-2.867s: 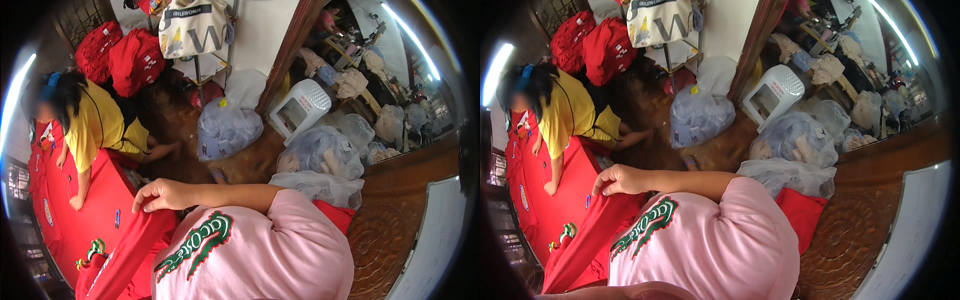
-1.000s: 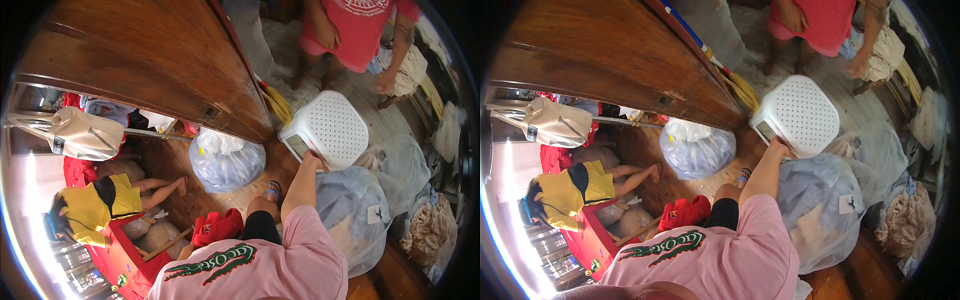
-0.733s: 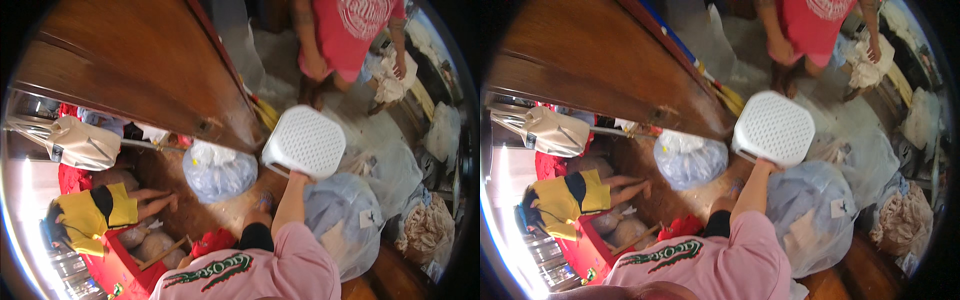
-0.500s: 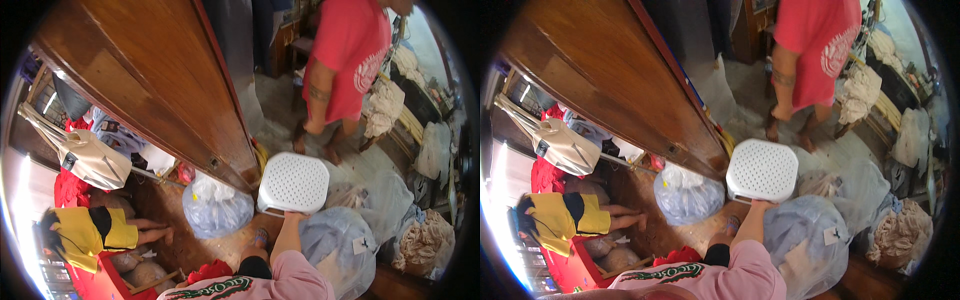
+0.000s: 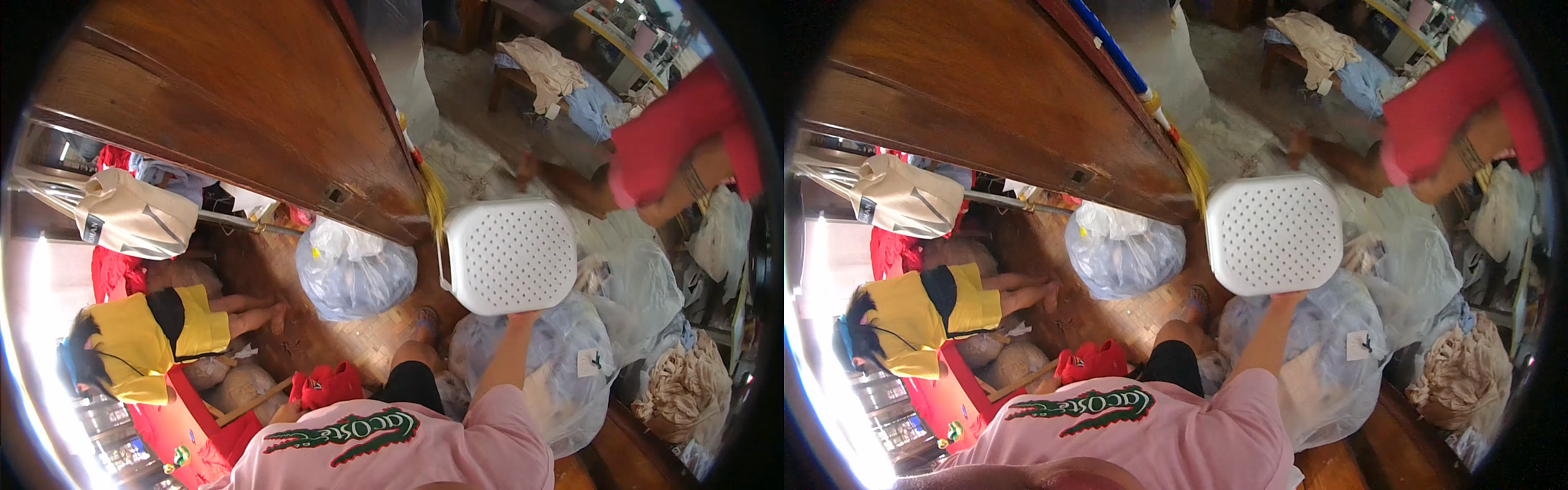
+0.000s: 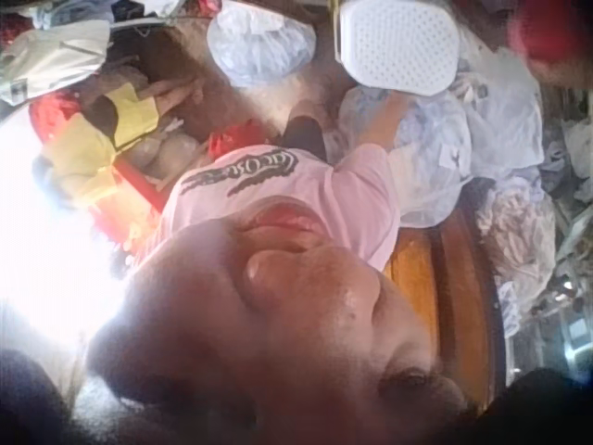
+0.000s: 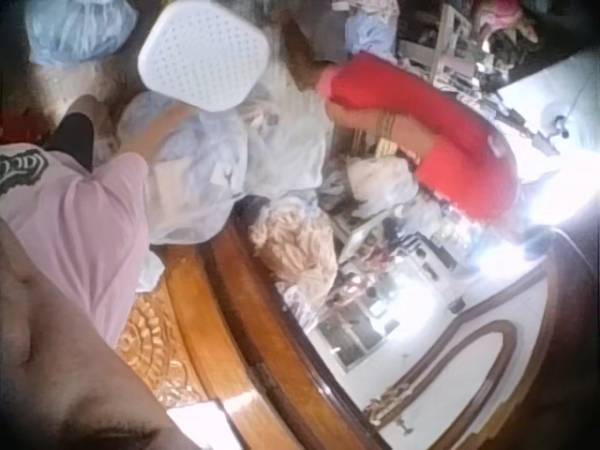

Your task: The person picks up a stack of red shirts from a bag, spreads them one by one on the floor, and uses small snips to trim loose threads from the labels and seams.

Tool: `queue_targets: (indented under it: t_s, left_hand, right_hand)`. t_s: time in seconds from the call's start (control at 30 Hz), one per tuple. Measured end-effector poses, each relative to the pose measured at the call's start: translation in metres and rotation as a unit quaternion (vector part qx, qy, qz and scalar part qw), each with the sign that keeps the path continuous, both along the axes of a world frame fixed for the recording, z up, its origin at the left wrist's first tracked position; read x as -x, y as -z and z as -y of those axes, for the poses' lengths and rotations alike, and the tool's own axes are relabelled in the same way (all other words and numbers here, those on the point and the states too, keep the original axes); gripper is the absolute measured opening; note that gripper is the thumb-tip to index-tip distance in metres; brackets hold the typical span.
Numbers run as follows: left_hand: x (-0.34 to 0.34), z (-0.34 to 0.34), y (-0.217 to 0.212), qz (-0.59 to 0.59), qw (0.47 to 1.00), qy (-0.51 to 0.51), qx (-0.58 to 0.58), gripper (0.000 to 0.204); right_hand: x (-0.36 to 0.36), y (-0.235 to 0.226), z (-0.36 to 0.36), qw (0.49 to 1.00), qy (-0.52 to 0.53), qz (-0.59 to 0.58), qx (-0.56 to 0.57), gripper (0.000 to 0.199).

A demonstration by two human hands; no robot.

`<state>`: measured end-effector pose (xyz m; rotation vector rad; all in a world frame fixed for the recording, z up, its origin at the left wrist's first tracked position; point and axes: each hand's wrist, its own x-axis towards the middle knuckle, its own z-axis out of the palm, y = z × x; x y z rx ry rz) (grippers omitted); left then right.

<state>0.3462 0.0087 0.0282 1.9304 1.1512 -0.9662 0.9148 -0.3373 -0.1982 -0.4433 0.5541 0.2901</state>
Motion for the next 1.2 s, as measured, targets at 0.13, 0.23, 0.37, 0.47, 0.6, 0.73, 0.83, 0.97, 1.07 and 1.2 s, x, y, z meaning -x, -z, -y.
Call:
queue_targets:
  t_s: [0.13, 0.23, 0.37, 0.47, 0.6, 0.73, 0.83, 0.97, 1.07, 1.2]
  left_hand:
    - [-0.031, 0.004, -0.018, -0.009, 1.000, 0.002, -0.008, 0.046]
    - [0.008, -0.016, 0.027, 0.015, 1.000, 0.009, 0.016, 0.046]
    - [-0.029, -0.016, 0.011, 0.031, 1.000, -0.005, -0.001, 0.046]
    - [-0.026, -0.014, 0.016, 0.037, 0.999, -0.034, 0.002, 0.045]
    - [0.008, 0.011, 0.025, 0.077, 0.993, -0.094, 0.014, 0.042]
    - [0.019, 0.009, 0.022, 0.015, 0.996, -0.089, 0.011, 0.040]
    - [0.020, 0.016, 0.008, 0.049, 0.991, -0.119, 0.022, 0.041]
    - [0.063, 0.022, -0.015, 0.098, 0.974, -0.197, 0.042, 0.034]
    - [0.104, 0.016, -0.022, 0.118, 0.967, -0.221, 0.043, 0.033]
    - [0.189, 0.023, -0.019, 0.123, 0.955, -0.268, 0.032, 0.031]
  right_hand:
    - [-0.004, 0.001, 0.025, 0.996, -0.049, -0.007, 0.074, 0.063]
    - [-0.021, 0.028, 0.016, 0.994, -0.078, -0.014, 0.075, 0.062]
    - [-0.058, 0.051, -0.028, 0.989, -0.073, -0.041, 0.121, 0.062]
    - [-0.053, 0.061, -0.033, 0.984, -0.013, -0.020, 0.174, 0.066]
    - [0.029, 0.008, -0.067, 0.932, 0.085, -0.225, 0.272, 0.072]
    - [0.148, 0.058, -0.086, 0.950, 0.033, -0.256, 0.175, 0.074]
    - [0.163, 0.001, -0.153, 0.952, 0.074, -0.296, -0.012, 0.071]
    - [0.150, 0.025, -0.187, 0.929, 0.233, -0.272, -0.090, 0.084]
    - [0.145, -0.005, -0.198, 0.928, 0.258, -0.228, -0.144, 0.084]
    - [0.164, 0.004, -0.188, 0.968, 0.188, -0.134, -0.103, 0.086]
